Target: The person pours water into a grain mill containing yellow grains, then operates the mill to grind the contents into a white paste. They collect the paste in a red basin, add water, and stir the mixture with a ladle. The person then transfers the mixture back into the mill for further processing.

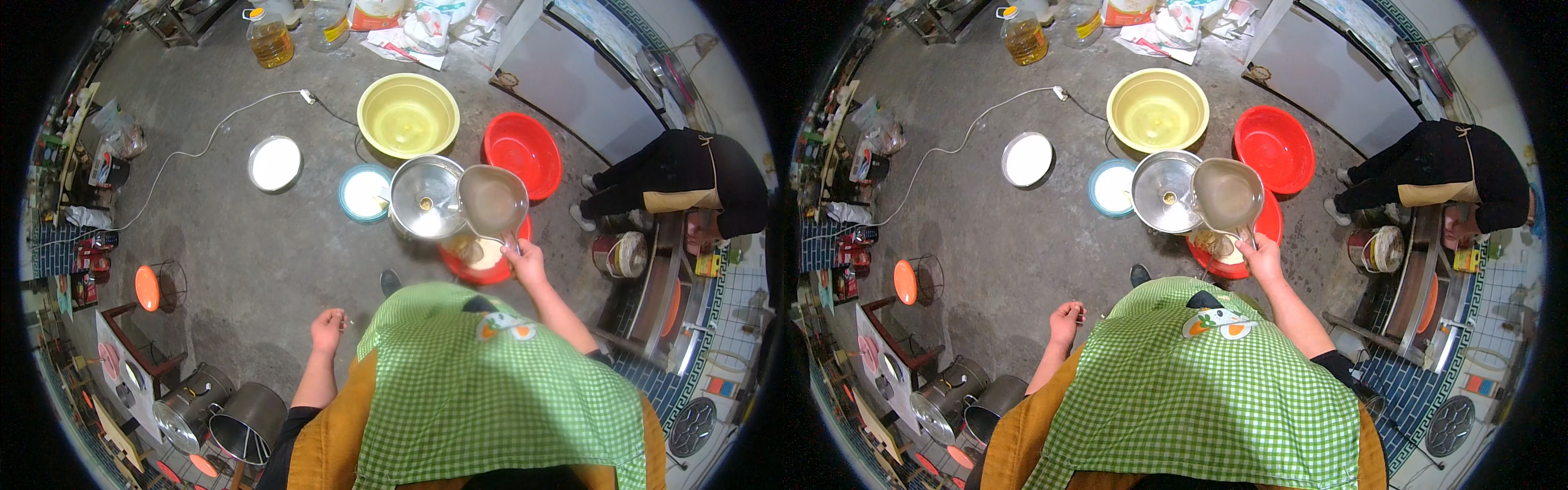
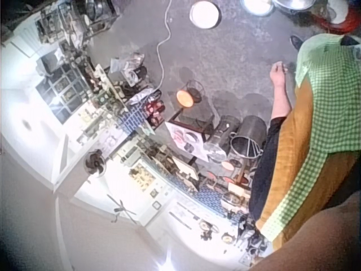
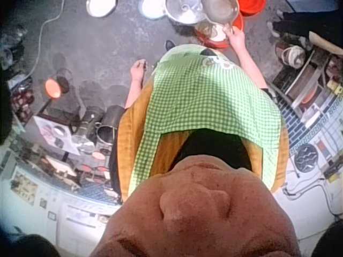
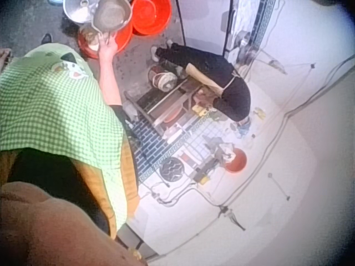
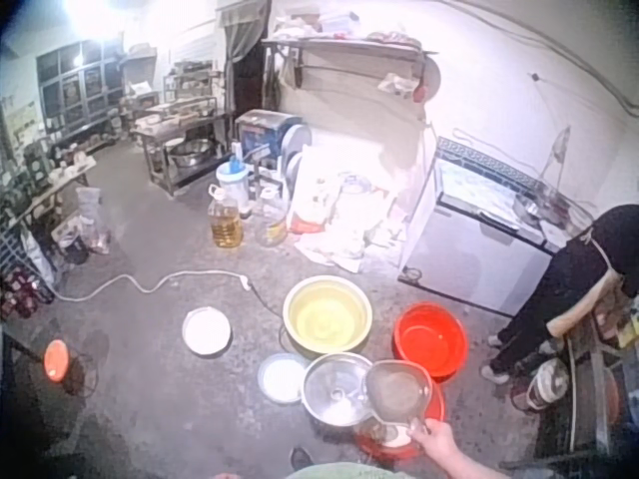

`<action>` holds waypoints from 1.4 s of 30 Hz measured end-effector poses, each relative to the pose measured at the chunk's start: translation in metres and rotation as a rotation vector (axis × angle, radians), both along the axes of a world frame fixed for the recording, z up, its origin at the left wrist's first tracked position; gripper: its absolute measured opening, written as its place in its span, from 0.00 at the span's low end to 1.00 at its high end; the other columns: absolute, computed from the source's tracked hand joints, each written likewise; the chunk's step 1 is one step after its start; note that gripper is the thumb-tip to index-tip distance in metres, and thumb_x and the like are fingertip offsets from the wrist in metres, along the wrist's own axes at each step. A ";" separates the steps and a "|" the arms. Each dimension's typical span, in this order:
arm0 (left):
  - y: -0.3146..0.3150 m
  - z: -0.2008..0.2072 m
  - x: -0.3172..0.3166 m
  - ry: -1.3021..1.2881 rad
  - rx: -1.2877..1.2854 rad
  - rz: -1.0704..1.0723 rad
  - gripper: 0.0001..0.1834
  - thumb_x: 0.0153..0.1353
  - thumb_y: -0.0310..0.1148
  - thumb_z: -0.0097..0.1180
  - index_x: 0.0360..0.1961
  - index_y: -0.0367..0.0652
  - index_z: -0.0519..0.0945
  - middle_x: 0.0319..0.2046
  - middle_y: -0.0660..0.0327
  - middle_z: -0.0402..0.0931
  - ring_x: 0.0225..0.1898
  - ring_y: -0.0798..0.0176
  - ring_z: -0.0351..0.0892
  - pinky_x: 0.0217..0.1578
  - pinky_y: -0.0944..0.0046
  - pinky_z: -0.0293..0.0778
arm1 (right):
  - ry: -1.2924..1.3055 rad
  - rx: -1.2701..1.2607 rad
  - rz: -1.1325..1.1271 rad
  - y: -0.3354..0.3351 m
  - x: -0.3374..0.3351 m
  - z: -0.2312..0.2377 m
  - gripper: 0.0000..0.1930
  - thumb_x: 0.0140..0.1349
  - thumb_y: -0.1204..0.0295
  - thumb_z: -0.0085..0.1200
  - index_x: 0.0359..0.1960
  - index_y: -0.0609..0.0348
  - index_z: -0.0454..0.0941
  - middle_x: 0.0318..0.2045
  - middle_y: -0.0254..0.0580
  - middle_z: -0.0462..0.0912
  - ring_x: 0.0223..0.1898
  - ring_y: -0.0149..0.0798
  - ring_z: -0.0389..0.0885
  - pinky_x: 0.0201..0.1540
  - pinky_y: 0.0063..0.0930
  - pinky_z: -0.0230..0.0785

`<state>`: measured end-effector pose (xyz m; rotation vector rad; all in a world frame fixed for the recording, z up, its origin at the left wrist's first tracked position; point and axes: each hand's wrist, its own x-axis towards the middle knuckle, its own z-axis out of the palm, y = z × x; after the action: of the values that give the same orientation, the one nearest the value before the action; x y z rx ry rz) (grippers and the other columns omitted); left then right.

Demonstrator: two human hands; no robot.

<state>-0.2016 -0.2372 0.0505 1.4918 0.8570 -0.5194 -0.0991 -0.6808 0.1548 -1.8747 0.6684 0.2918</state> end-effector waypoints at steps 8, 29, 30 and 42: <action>-0.001 -0.001 -0.001 0.012 0.011 -0.026 0.07 0.63 0.32 0.54 0.33 0.42 0.81 0.28 0.67 0.79 0.25 0.74 0.73 0.27 0.72 0.69 | -0.013 -0.009 0.007 -0.003 -0.003 0.001 0.07 0.59 0.71 0.59 0.29 0.60 0.76 0.14 0.28 0.70 0.13 0.25 0.65 0.16 0.23 0.57; -0.007 -0.003 -0.005 0.014 0.015 -0.077 0.06 0.62 0.28 0.52 0.37 0.41 0.80 0.29 0.65 0.80 0.27 0.72 0.75 0.27 0.70 0.71 | -0.034 -0.053 0.017 -0.016 -0.008 -0.010 0.08 0.57 0.70 0.61 0.28 0.63 0.77 0.17 0.33 0.74 0.17 0.27 0.68 0.20 0.26 0.61; -0.009 -0.003 -0.005 0.013 0.016 -0.078 0.06 0.62 0.28 0.52 0.37 0.41 0.80 0.29 0.65 0.80 0.27 0.72 0.75 0.27 0.70 0.71 | -0.010 0.001 -0.005 -0.016 -0.008 -0.008 0.09 0.57 0.70 0.61 0.27 0.62 0.76 0.16 0.32 0.73 0.15 0.27 0.67 0.18 0.25 0.60; -0.028 0.006 -0.001 0.001 0.037 -0.122 0.06 0.62 0.28 0.52 0.37 0.41 0.81 0.29 0.65 0.80 0.27 0.71 0.75 0.29 0.70 0.71 | 0.050 0.426 -0.229 -0.060 -0.036 -0.016 0.09 0.62 0.69 0.56 0.28 0.55 0.69 0.14 0.29 0.69 0.10 0.24 0.62 0.12 0.20 0.56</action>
<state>-0.2027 -0.2648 0.0565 1.5851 0.7828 -0.5971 -0.1349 -0.7410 0.1393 -1.3760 0.7801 0.3057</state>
